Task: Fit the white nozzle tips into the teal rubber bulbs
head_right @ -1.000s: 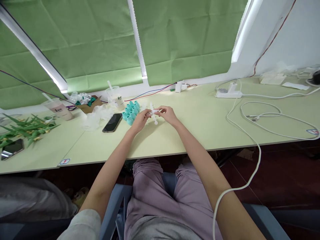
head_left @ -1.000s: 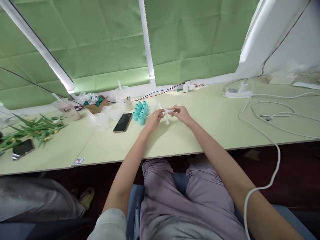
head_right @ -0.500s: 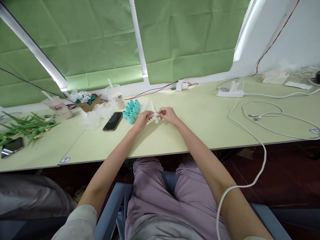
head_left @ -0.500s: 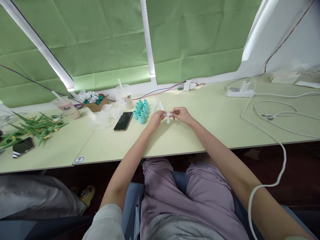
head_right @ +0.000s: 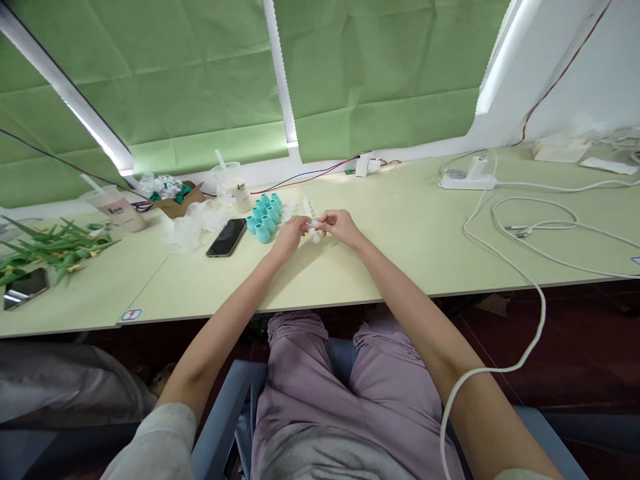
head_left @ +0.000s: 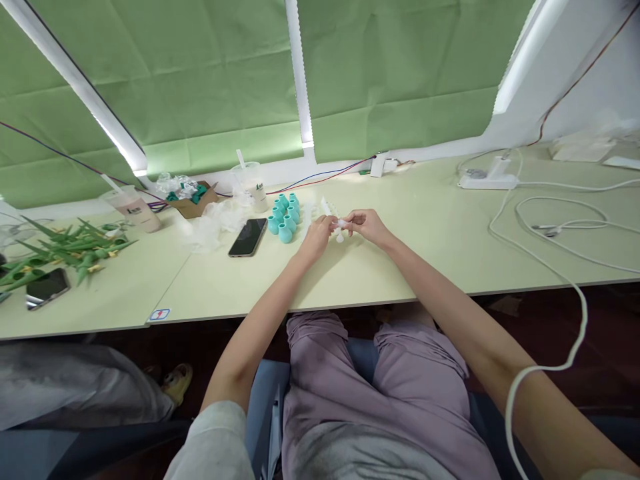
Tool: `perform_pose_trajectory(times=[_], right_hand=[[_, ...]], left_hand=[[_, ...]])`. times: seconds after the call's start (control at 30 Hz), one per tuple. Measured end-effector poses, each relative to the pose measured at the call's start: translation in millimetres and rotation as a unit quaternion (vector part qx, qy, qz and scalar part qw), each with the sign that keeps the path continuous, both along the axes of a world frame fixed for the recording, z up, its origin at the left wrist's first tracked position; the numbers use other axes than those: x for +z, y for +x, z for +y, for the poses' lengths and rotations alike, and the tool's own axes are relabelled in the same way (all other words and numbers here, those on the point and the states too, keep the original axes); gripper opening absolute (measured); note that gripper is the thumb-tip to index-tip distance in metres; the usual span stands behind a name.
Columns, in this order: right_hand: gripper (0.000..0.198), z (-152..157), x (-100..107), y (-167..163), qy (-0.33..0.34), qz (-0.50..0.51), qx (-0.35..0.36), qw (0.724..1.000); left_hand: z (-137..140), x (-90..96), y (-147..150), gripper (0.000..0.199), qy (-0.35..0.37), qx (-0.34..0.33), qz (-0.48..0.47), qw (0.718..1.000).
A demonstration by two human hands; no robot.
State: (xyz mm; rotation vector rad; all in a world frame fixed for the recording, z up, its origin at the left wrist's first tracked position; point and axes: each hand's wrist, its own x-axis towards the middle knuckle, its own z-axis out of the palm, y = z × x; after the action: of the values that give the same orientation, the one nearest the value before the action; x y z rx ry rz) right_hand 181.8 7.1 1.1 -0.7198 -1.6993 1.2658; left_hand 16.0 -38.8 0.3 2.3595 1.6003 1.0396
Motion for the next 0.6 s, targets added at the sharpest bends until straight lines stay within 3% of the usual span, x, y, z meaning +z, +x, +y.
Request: perform_pose_trajectory(times=[0.23, 0.43, 0.6], right_hand=[[0.060, -3, 1, -3, -0.011, -0.010, 0.023, 1.000], [0.055, -3, 11, 2, 0.021, 0.023, -0.023, 0.999], [0.055, -3, 13, 3, 0.030, 0.032, -0.035, 0.998]], left_hand=[[1, 2.0, -7, 0.025, -0.009, -0.027, 0.024, 0.999], [1, 17.0, -1, 0.022, 0.027, -0.048, -0.051, 0.997], [3, 16.3, -3, 0.023, 0.012, -0.035, -0.058, 0.998]])
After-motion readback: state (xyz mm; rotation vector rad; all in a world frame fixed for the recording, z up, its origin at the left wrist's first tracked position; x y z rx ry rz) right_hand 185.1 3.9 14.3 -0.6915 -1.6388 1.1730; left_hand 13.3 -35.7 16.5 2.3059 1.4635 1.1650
